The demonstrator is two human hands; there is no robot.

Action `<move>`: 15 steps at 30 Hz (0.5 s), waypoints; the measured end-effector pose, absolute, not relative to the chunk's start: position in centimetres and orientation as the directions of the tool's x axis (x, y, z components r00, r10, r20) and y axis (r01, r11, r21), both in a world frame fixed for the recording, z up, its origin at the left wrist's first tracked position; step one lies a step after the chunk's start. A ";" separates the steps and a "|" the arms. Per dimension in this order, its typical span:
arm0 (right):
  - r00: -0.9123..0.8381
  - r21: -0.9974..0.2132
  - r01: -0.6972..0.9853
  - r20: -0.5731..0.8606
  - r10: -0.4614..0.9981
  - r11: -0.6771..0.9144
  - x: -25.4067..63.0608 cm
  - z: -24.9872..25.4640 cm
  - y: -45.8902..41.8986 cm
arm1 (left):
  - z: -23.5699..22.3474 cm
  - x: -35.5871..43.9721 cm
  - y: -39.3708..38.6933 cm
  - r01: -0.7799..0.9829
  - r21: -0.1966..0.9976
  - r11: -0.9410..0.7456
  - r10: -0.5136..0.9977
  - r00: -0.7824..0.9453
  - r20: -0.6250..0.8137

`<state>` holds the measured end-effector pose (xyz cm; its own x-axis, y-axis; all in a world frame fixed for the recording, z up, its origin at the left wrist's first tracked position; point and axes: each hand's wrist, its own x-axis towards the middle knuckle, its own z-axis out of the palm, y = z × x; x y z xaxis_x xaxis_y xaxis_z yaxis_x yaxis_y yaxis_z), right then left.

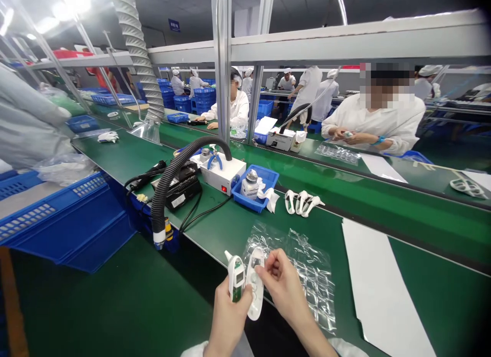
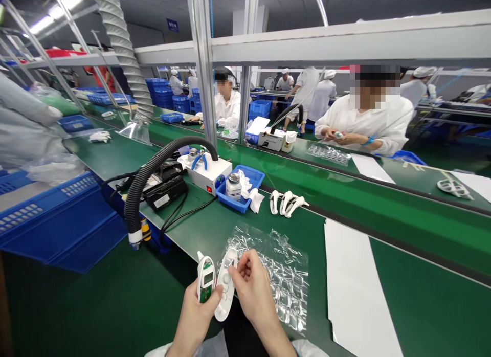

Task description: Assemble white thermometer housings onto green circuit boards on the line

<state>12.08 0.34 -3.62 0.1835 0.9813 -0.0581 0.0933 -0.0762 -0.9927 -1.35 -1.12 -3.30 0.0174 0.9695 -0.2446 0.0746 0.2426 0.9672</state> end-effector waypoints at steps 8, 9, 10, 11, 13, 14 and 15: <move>-0.043 -0.953 -0.212 -0.214 0.976 -0.218 4.1 -8.1 0.4 | -6.1 -6.1 -1.5 -0.270 0.919 0.288 0.928 -0.160 -0.337; -0.099 -0.927 -0.264 -0.248 0.964 -0.266 2.6 -8.5 1.4 | -6.6 -7.6 -1.2 -0.331 0.900 0.285 0.913 -0.190 -0.360; -0.167 -0.894 -0.313 -0.282 0.945 -0.322 0.9 -8.8 2.5 | -7.1 -9.2 -0.8 -0.368 0.890 0.269 0.899 -0.235 -0.369; -0.237 -0.857 -0.347 -0.313 0.920 -0.381 -1.0 -9.0 3.7 | -7.6 -11.1 -0.4 -0.401 0.883 0.245 0.883 -0.285 -0.374; -0.356 -0.794 -0.367 -0.361 0.862 -0.484 -5.1 -9.0 5.8 | -8.2 -14.8 0.8 -0.459 0.869 0.184 0.842 -0.383 -0.380; -0.396 -0.778 -0.358 -0.375 0.839 -0.516 -7.1 -8.9 6.6 | -8.5 -16.4 1.4 -0.483 0.862 0.151 0.823 -0.422 -0.380; -0.424 -0.771 -0.344 -0.382 0.821 -0.536 -8.9 -8.8 7.2 | -8.7 -17.9 2.0 -0.506 0.853 0.127 0.804 -0.451 -0.388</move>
